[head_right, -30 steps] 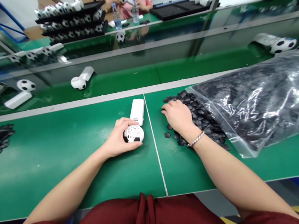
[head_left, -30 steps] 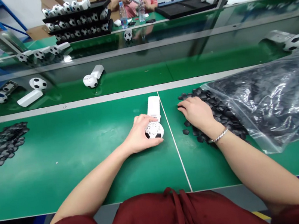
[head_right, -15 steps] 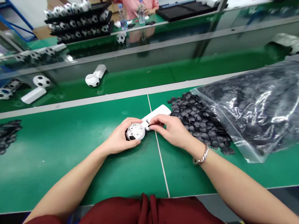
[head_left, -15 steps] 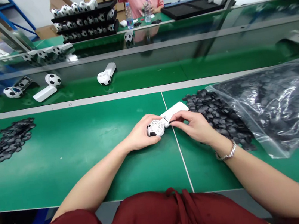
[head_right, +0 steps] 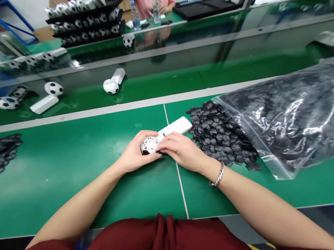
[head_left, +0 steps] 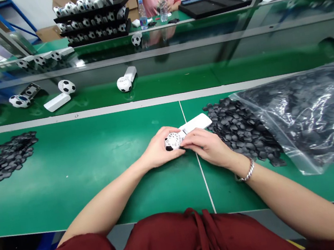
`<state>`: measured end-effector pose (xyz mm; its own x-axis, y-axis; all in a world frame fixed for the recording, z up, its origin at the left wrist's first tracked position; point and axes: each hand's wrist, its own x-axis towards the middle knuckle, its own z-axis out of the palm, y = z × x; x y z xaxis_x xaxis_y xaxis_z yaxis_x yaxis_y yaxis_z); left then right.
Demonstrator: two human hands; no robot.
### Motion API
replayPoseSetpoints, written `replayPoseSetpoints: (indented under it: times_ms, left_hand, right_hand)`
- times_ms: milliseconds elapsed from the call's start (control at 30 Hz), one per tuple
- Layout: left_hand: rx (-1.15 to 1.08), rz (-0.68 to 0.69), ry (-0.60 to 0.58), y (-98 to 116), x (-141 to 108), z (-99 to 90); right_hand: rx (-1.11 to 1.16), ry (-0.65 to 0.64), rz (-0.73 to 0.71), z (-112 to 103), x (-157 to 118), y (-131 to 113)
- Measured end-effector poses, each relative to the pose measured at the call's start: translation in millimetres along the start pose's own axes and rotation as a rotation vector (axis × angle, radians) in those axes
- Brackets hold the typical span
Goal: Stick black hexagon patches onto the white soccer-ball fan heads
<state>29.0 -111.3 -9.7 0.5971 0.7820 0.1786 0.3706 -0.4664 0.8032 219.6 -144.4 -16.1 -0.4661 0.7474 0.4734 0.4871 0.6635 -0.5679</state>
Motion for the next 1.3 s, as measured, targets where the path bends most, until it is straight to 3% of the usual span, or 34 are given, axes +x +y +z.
replayPoseSetpoints:
  times_ms: [233,633,1100,1200,1300]
  left_hand:
    - [-0.008,0.0,0.092,1.0,0.1,8.0]
    - [0.042,0.055,0.065,-1.1,-0.5,4.9]
    - [-0.011,0.0,0.123,-3.8,-0.4,12.1]
    - [-0.021,-0.036,0.113,-4.5,10.7,5.7]
    - [0.054,-0.016,0.153,-6.4,45.0,-1.8]
  right_hand:
    - [0.084,-0.008,0.033,0.5,6.0,2.9]
    - [0.063,-0.004,0.173,-0.2,7.5,7.0]
    - [0.047,-0.007,0.283,1.6,14.0,8.6]
    - [-0.033,0.025,0.28,-6.4,11.3,6.8]
    - [-0.276,0.074,0.294,-19.2,2.0,12.1]
